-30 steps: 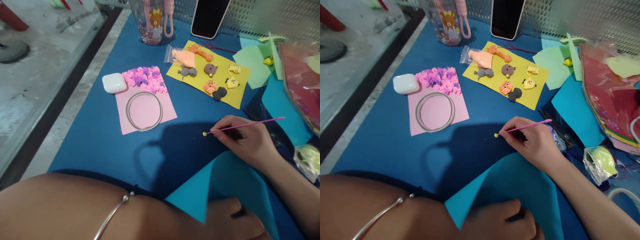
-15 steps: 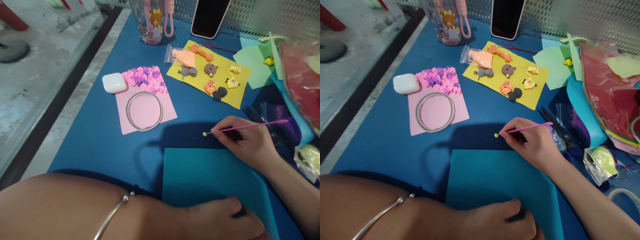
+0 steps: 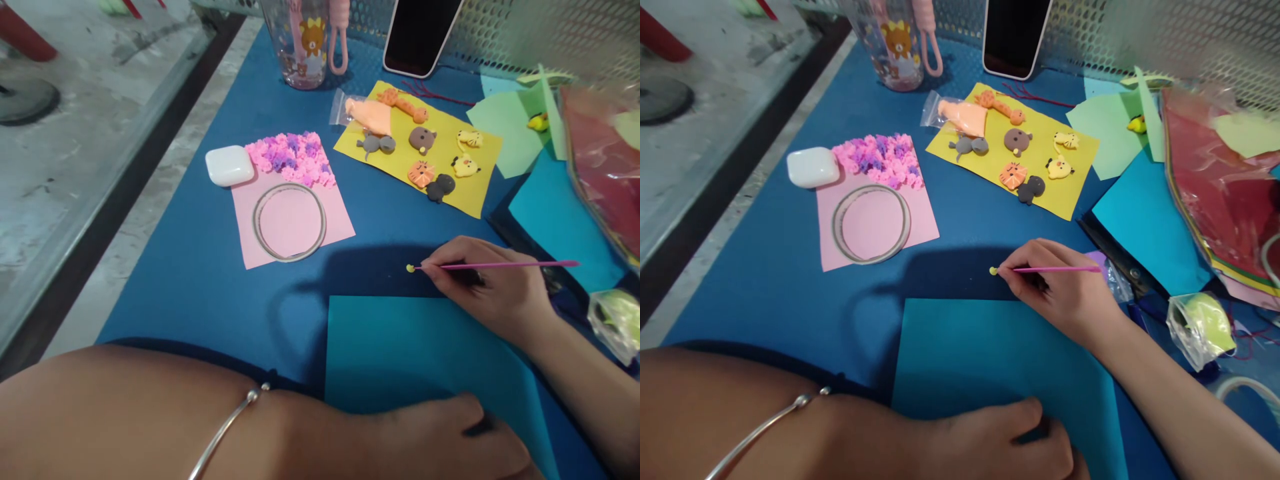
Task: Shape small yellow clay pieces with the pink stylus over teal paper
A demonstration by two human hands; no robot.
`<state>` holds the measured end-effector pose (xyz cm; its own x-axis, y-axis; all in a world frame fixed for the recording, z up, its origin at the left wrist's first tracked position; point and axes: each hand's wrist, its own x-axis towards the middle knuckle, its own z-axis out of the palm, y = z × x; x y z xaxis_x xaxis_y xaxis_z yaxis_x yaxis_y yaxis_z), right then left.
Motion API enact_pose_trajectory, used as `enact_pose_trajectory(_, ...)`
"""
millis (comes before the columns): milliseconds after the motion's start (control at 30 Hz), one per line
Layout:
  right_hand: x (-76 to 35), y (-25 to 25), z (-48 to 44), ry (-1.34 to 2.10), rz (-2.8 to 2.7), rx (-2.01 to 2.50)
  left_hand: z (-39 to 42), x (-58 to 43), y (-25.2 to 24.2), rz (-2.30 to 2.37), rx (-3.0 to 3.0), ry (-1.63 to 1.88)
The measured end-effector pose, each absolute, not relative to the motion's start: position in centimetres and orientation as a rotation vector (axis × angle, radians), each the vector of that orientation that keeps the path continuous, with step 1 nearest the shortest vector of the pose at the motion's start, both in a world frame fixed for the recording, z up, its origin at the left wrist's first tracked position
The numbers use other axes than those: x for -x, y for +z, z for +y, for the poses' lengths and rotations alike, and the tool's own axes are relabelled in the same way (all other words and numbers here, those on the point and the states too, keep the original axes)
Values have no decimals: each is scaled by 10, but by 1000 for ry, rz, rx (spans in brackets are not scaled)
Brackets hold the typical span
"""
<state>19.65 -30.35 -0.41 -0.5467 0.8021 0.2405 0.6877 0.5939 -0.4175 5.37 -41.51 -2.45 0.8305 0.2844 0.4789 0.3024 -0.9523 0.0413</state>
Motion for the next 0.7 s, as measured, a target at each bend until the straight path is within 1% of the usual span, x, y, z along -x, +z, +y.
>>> enact_pose_trajectory(133, -197, -3, -302, 441, -2402, 1201, -415, -53, -24, -487, 2975, -788)
enact_pose_trajectory(367, -198, 2, -298, 745, -2290, 1374, -413, -52, -23, -443, 3018, -755)
enact_pose_trajectory(700, -196, 3, -298, 820, -2258, 1445, -415, -52, -24, -478, 3029, -783)
